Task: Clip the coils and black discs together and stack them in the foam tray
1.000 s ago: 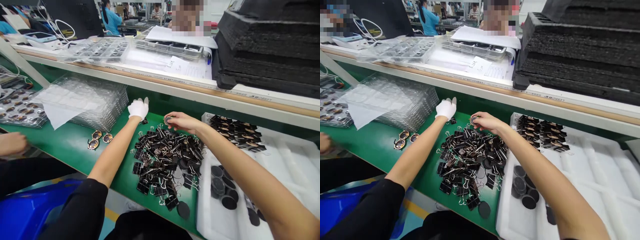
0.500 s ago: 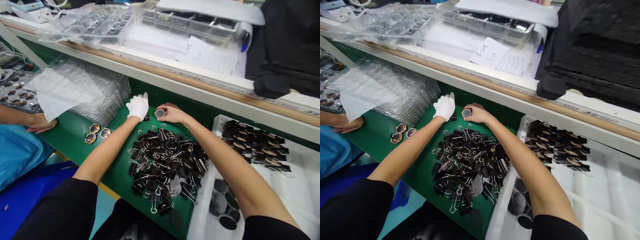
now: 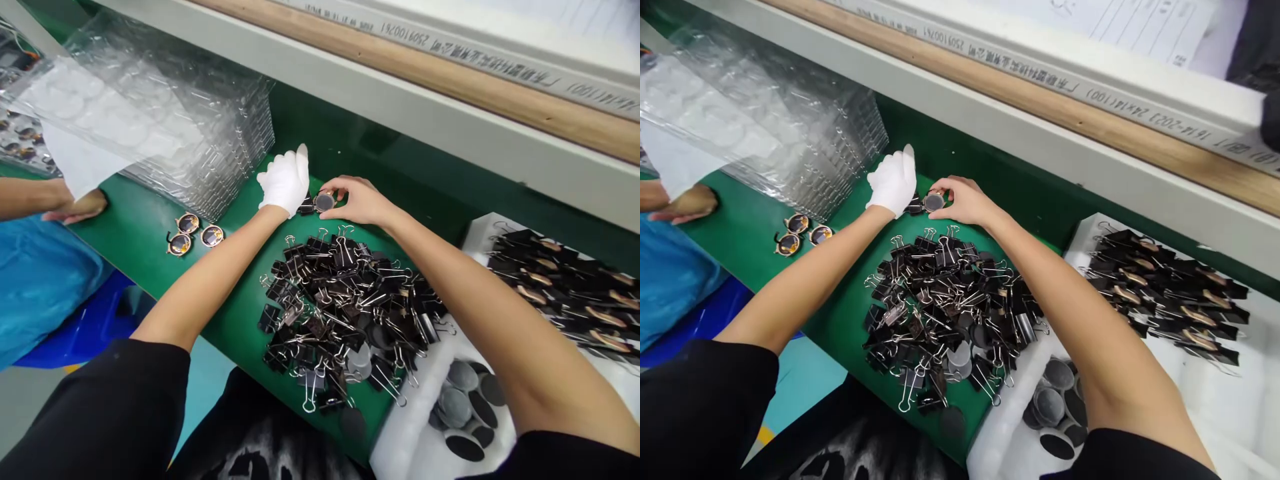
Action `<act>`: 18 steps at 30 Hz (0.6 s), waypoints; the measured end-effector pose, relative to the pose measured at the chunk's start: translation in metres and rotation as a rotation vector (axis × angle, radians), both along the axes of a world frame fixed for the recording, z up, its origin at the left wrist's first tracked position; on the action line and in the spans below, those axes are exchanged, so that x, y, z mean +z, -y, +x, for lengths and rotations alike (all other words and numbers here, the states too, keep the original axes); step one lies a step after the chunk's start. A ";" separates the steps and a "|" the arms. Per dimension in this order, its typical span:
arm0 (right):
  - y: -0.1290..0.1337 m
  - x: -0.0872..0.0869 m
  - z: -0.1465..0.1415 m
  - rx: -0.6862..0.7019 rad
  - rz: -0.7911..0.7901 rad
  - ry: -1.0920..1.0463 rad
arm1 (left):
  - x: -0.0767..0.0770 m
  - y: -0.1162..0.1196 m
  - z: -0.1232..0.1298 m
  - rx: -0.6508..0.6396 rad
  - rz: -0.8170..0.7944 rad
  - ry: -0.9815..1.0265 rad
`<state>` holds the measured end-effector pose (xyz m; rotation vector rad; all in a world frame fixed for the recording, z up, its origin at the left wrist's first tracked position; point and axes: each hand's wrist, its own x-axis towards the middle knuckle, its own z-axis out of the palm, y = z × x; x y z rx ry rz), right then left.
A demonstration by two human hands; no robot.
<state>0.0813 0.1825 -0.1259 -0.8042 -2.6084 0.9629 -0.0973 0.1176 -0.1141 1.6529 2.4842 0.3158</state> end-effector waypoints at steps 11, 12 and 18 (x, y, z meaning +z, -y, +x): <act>0.003 0.002 -0.003 -0.025 -0.024 -0.047 | -0.003 -0.002 0.001 0.034 -0.001 0.011; 0.004 0.002 -0.003 -0.030 -0.030 -0.043 | -0.003 -0.002 0.000 0.038 -0.004 0.009; 0.007 -0.001 -0.006 -0.062 -0.032 -0.047 | -0.004 -0.002 0.000 0.028 0.000 0.010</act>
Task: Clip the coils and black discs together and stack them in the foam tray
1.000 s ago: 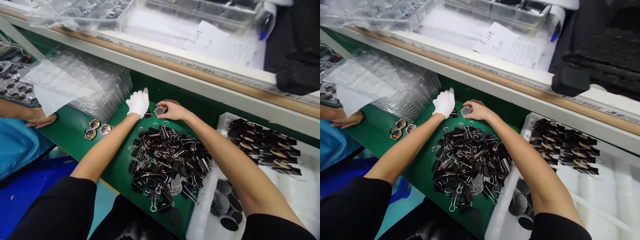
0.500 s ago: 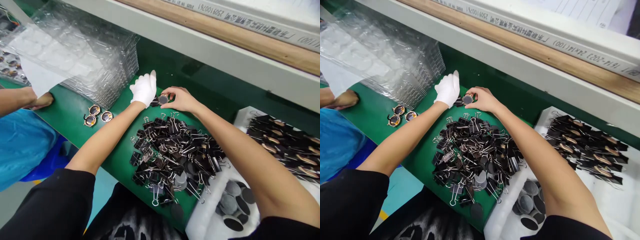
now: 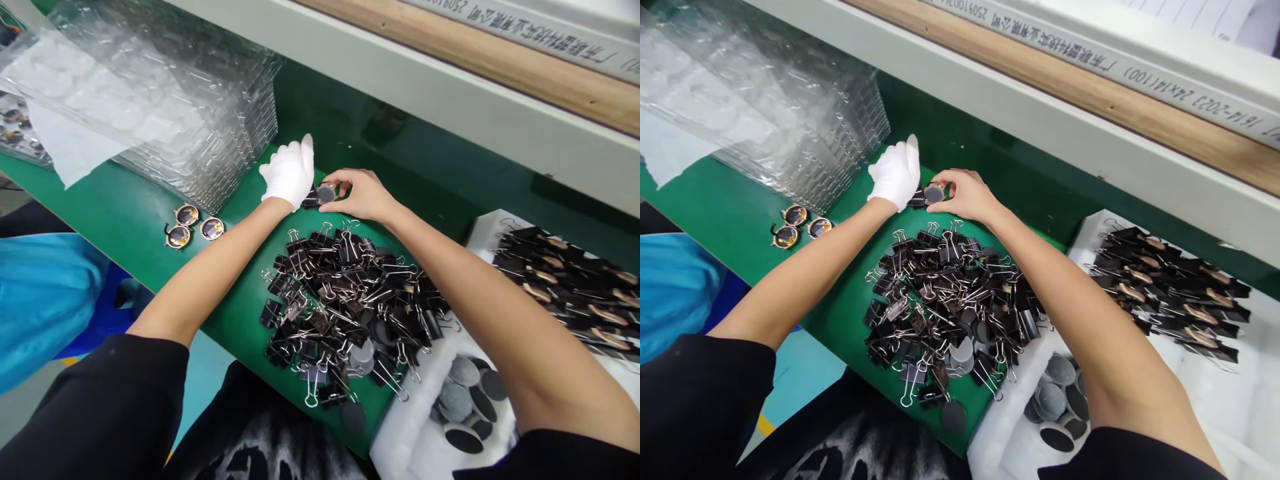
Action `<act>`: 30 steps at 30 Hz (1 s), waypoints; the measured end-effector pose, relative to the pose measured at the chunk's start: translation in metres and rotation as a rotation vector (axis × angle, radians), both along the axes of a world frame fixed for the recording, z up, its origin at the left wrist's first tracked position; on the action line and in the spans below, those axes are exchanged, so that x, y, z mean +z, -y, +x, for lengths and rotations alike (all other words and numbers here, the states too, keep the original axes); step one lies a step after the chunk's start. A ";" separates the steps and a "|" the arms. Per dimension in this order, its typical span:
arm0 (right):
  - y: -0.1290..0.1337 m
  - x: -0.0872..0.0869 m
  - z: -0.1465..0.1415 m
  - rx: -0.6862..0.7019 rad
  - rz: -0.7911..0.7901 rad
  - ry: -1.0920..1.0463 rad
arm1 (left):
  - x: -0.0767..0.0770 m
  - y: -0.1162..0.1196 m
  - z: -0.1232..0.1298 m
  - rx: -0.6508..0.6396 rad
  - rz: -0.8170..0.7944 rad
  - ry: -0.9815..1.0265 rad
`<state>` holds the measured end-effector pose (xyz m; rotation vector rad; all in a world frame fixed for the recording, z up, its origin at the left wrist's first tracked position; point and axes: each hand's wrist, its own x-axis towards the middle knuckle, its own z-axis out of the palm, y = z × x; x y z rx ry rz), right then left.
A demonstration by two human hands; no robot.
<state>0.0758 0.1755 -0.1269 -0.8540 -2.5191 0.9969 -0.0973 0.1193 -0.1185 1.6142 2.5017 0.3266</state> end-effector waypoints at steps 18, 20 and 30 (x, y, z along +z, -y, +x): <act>0.008 0.002 -0.005 -0.085 -0.007 0.034 | -0.006 -0.005 0.000 0.055 0.050 0.086; 0.009 0.002 -0.005 -0.092 -0.011 0.056 | -0.007 -0.005 0.000 0.056 0.048 0.081; 0.012 0.002 -0.005 -0.110 -0.059 0.067 | -0.007 -0.007 0.000 0.070 0.080 0.167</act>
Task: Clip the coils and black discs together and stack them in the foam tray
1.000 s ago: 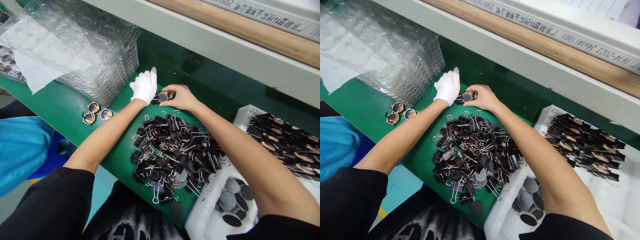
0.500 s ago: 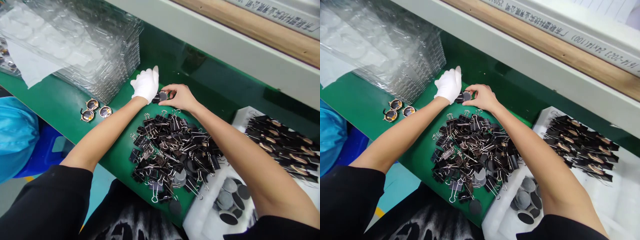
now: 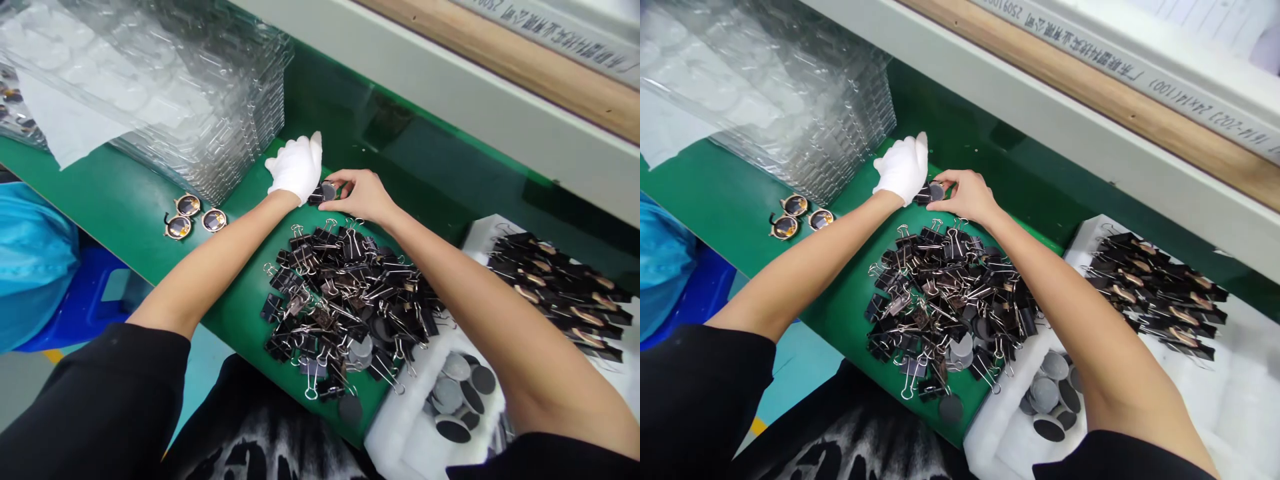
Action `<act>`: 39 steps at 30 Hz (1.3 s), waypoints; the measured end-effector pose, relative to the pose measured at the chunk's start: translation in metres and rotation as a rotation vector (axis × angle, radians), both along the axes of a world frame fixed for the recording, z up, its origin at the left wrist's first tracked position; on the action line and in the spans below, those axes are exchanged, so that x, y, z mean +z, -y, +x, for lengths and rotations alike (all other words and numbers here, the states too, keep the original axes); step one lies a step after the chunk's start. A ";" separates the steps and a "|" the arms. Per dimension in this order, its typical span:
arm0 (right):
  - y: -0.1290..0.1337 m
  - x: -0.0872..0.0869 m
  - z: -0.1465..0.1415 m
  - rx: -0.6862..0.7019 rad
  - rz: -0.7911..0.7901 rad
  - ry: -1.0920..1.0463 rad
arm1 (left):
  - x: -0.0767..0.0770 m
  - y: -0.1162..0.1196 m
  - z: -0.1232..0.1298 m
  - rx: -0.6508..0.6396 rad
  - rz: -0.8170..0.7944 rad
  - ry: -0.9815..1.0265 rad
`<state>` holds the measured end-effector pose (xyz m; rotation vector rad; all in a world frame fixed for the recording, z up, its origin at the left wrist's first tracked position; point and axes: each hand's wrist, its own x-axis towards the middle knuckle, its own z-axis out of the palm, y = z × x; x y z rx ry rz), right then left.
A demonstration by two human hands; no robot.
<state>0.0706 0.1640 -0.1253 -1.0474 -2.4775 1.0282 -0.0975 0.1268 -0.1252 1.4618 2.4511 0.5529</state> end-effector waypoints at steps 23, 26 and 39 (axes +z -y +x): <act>0.091 0.093 0.050 -0.017 0.094 -0.015 | 0.029 0.084 -0.016 -0.202 0.148 0.879; 0.115 0.089 0.073 0.062 0.103 0.104 | 0.030 0.086 -0.013 -0.245 0.171 0.961; 0.156 0.102 0.115 -0.202 -0.005 -0.329 | 0.106 0.128 0.043 -0.971 0.082 0.410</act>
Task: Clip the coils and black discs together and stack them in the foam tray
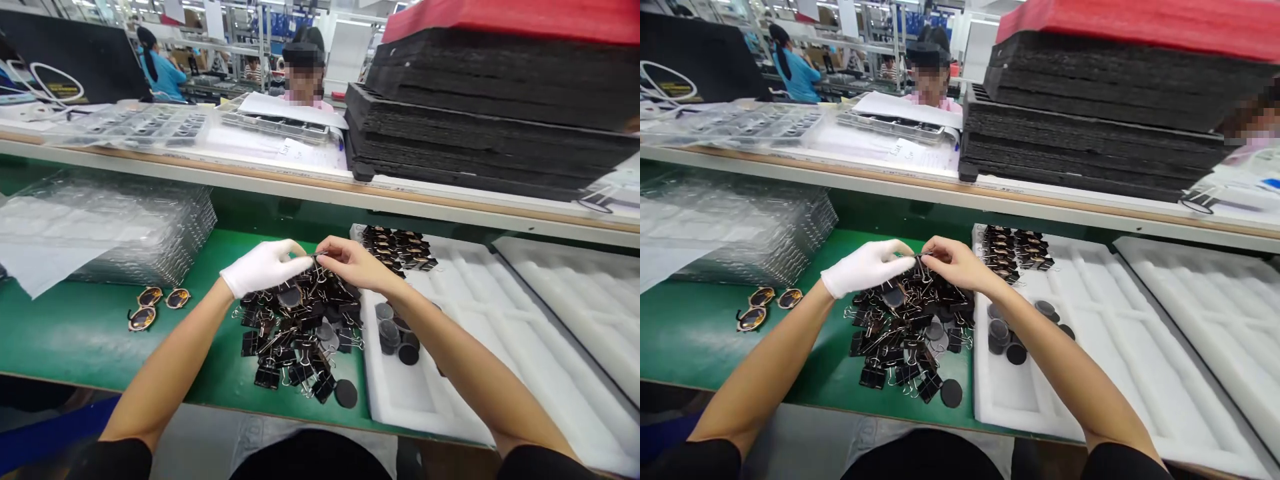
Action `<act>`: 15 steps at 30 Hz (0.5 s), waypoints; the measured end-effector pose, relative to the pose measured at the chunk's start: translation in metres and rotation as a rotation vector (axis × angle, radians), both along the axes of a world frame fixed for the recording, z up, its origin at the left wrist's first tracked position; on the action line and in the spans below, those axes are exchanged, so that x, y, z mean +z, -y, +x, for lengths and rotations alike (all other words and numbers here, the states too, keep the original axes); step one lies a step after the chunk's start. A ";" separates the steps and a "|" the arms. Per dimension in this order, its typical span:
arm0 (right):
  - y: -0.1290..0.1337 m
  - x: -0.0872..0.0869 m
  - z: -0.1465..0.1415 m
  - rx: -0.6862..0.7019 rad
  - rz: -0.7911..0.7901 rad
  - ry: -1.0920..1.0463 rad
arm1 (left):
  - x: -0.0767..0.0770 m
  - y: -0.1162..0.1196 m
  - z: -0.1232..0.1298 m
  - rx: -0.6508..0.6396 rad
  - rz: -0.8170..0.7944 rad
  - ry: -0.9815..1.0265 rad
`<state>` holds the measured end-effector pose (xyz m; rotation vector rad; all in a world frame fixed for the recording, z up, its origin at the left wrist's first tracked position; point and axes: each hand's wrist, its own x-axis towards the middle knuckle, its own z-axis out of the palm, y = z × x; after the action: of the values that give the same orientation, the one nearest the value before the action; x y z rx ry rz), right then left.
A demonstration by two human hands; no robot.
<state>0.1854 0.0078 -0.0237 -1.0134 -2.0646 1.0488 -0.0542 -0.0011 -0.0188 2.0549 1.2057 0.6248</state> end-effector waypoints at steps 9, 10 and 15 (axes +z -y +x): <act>0.054 -0.004 0.011 -0.477 -0.546 -0.750 | 0.013 0.023 0.072 -0.068 0.511 -0.132; 0.055 -0.007 0.011 -0.501 -0.619 -0.843 | 0.013 0.027 0.080 -0.011 0.662 -0.172; 0.051 -0.015 0.012 -0.609 -0.638 -1.000 | 0.005 0.045 0.108 0.044 1.163 -0.290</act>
<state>0.1974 -0.0434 -0.0382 -0.9892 -0.5725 1.4692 0.0540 -0.0463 -0.0139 3.1506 1.1492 1.2881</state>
